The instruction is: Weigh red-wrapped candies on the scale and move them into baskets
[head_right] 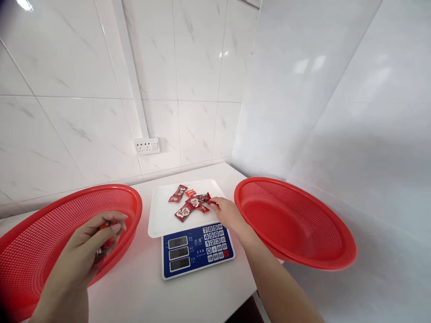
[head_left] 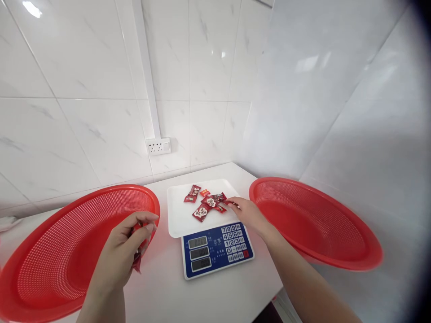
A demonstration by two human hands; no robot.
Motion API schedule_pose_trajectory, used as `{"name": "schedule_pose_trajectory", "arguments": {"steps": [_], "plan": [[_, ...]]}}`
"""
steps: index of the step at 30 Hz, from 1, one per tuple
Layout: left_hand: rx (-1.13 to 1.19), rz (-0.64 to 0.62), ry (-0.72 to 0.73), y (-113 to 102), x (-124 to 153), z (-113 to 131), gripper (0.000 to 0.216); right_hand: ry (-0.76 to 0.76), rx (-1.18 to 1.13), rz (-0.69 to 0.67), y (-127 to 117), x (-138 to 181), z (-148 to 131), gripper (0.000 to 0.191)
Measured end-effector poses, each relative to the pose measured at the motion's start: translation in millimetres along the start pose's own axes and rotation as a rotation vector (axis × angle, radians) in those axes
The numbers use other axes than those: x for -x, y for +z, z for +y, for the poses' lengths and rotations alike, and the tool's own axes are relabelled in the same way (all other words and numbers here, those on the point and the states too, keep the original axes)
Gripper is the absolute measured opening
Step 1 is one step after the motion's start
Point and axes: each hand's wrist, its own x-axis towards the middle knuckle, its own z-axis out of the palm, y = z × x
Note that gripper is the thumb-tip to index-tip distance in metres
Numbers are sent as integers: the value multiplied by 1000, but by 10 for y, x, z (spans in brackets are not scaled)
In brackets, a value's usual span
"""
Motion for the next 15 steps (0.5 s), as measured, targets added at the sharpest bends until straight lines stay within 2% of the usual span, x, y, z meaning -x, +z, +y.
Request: {"name": "schedule_pose_trajectory", "arguments": {"steps": [6,11,15], "plan": [[210,-1,-16,-8,29,43,22,47,20,85,-39,-97,-17,33],[220,-2,-38,36,75,102,22,78,154,69,37,-238,72,36],[217,-3,-34,22,59,94,21,18,167,32,150,-315,48,38]]}}
